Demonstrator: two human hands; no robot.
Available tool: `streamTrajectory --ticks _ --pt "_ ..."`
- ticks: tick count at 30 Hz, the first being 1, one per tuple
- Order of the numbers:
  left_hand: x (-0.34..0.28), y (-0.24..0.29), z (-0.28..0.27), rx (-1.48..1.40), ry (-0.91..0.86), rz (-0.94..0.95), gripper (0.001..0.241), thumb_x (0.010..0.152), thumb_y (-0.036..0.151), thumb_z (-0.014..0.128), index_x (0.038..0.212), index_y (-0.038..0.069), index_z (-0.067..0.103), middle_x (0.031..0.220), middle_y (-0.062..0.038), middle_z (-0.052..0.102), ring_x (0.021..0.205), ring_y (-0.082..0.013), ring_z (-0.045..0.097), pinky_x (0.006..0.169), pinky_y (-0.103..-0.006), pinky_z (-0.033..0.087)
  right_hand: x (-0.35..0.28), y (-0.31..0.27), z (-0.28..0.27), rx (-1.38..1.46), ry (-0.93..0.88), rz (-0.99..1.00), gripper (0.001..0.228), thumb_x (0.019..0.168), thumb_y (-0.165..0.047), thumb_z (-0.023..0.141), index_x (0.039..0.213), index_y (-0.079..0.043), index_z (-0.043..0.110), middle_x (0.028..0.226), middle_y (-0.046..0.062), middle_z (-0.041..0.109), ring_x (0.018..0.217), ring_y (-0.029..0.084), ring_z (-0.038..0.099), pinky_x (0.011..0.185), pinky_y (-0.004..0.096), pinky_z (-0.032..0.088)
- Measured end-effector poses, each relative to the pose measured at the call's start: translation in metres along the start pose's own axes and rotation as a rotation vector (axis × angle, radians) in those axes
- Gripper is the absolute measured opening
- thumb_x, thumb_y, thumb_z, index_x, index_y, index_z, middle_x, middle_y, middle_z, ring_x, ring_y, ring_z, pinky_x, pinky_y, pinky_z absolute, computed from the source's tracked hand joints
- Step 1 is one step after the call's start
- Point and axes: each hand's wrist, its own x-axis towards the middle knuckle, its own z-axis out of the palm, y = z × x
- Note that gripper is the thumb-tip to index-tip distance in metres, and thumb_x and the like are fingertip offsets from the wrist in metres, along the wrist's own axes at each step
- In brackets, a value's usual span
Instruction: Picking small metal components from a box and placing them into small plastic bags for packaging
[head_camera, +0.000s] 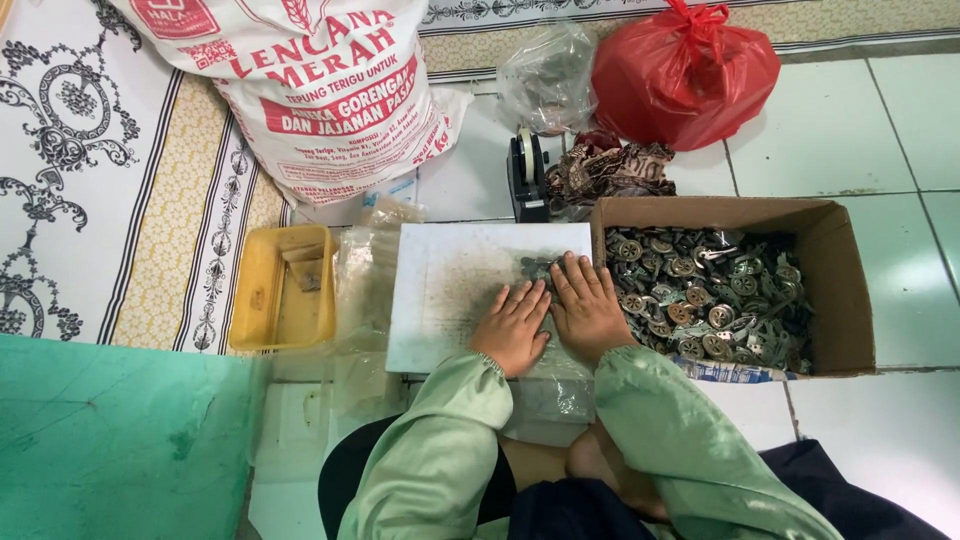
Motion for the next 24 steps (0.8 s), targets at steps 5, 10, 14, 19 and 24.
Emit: streamTrajectory --ticks 5,10,14,19,24 --pt "-0.003 0.006 -0.020 -0.015 -0.068 -0.033 0.069 0.104 0.047 0.035 0.162 0.011 0.025 0.169 -0.011 0.021 0.156 -0.0298 0.018 0.127 -0.0559 0.008 -0.016 -0.002 0.001 -0.119 0.051 -0.030 0.064 0.103 -0.045 0.038 0.164 -0.027 0.026 0.175 0.001 0.010 0.159 0.026 0.010 0.128 0.055 0.001" --pt "-0.006 0.011 -0.028 0.013 -0.088 -0.037 0.068 0.104 0.046 0.036 0.161 0.010 0.027 0.170 -0.010 0.018 0.156 -0.0302 0.017 0.128 -0.0574 0.007 -0.037 0.001 0.024 -0.184 0.069 -0.101 0.063 0.103 -0.048 0.040 0.162 -0.028 0.032 0.173 -0.002 0.019 0.158 0.020 0.019 0.128 0.053 0.001" --pt "-0.011 0.011 -0.029 0.002 -0.121 -0.037 0.069 0.105 0.047 0.034 0.163 0.011 0.019 0.171 -0.012 0.013 0.157 -0.0329 0.013 0.128 -0.0604 0.007 -0.041 0.003 0.024 -0.092 0.088 -0.070 0.068 0.100 -0.054 0.043 0.162 -0.026 0.033 0.174 0.000 0.016 0.158 0.024 0.019 0.126 0.057 0.006" --pt "-0.017 0.008 -0.027 -0.007 -0.150 -0.056 0.077 0.103 0.057 0.034 0.164 0.013 0.017 0.171 -0.012 0.011 0.157 -0.0325 0.011 0.127 -0.0612 0.003 -0.039 0.000 0.020 -0.064 0.046 -0.055 0.070 0.101 -0.056 0.041 0.164 -0.027 0.028 0.174 0.001 0.014 0.159 0.026 0.013 0.125 0.059 0.005" --pt "-0.018 0.008 -0.027 0.028 -0.139 -0.047 0.089 0.097 0.071 0.037 0.165 0.019 0.015 0.171 -0.012 0.013 0.157 -0.0326 0.010 0.125 -0.0626 -0.001 -0.038 0.000 0.019 -0.037 -0.048 -0.001 0.072 0.100 -0.058 0.042 0.164 -0.032 0.025 0.175 0.000 0.011 0.159 0.027 0.009 0.125 0.063 0.007"
